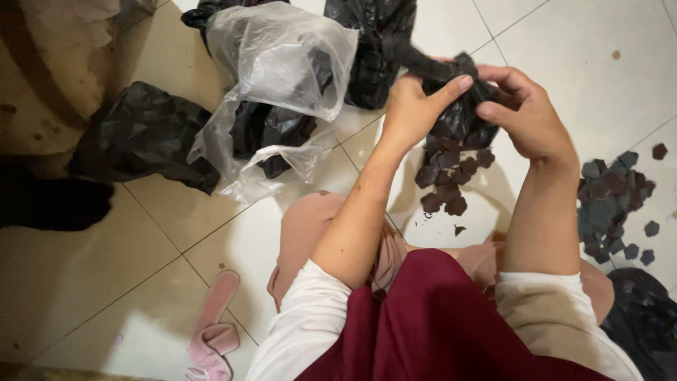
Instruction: The person sits on the tiled floor and sorts dark flower-shaped cut pieces by hand, picking individual pieces from a pile and placing them into separate piles. They occasionally open and reposition black plastic bags and move pieces between the piles.
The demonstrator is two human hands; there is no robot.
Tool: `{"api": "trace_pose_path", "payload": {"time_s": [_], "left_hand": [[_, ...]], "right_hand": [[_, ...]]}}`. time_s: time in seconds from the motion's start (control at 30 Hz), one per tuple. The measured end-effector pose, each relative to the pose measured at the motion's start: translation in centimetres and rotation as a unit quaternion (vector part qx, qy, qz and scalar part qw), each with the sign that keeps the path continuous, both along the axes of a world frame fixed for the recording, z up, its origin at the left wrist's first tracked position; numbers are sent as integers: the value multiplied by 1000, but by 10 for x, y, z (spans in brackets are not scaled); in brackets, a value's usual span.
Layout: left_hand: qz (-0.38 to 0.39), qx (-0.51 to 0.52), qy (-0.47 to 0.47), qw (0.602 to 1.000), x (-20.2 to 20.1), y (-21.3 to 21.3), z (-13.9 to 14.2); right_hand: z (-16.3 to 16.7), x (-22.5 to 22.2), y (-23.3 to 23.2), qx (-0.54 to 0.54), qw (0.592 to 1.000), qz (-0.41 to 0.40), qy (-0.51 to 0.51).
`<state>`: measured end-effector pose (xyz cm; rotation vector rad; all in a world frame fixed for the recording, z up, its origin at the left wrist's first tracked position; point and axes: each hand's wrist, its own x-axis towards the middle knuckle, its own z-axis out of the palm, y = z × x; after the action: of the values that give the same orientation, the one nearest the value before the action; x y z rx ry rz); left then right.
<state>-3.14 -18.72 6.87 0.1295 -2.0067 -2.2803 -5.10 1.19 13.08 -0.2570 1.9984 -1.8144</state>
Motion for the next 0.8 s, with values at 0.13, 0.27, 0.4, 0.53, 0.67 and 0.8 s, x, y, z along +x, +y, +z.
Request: {"api": "trace_pose_path", "payload": {"time_s": [0.13, 0.27, 0.4, 0.53, 0.67, 0.8], "left_hand": [[-38, -44, -60, 997, 6, 16, 16], [77, -168, 83, 979, 10, 33, 22], [-48, -164, 138, 976, 14, 45, 18], [-72, -177, 156, 969, 15, 56, 10], [-28, -260, 224, 939, 21, 72, 5], [-33, -295, 202, 933, 29, 90, -4]], "right_hand": [[-12, 21, 23, 94, 991, -76, 59], [-13, 39, 43, 94, 986, -127, 56], [-10, 51, 54, 100, 983, -129, 79], [-9, 57, 66, 97, 985, -123, 74], [-21, 63, 79, 121, 981, -122, 87], [-40, 76, 91, 141, 981, -86, 102]]}}
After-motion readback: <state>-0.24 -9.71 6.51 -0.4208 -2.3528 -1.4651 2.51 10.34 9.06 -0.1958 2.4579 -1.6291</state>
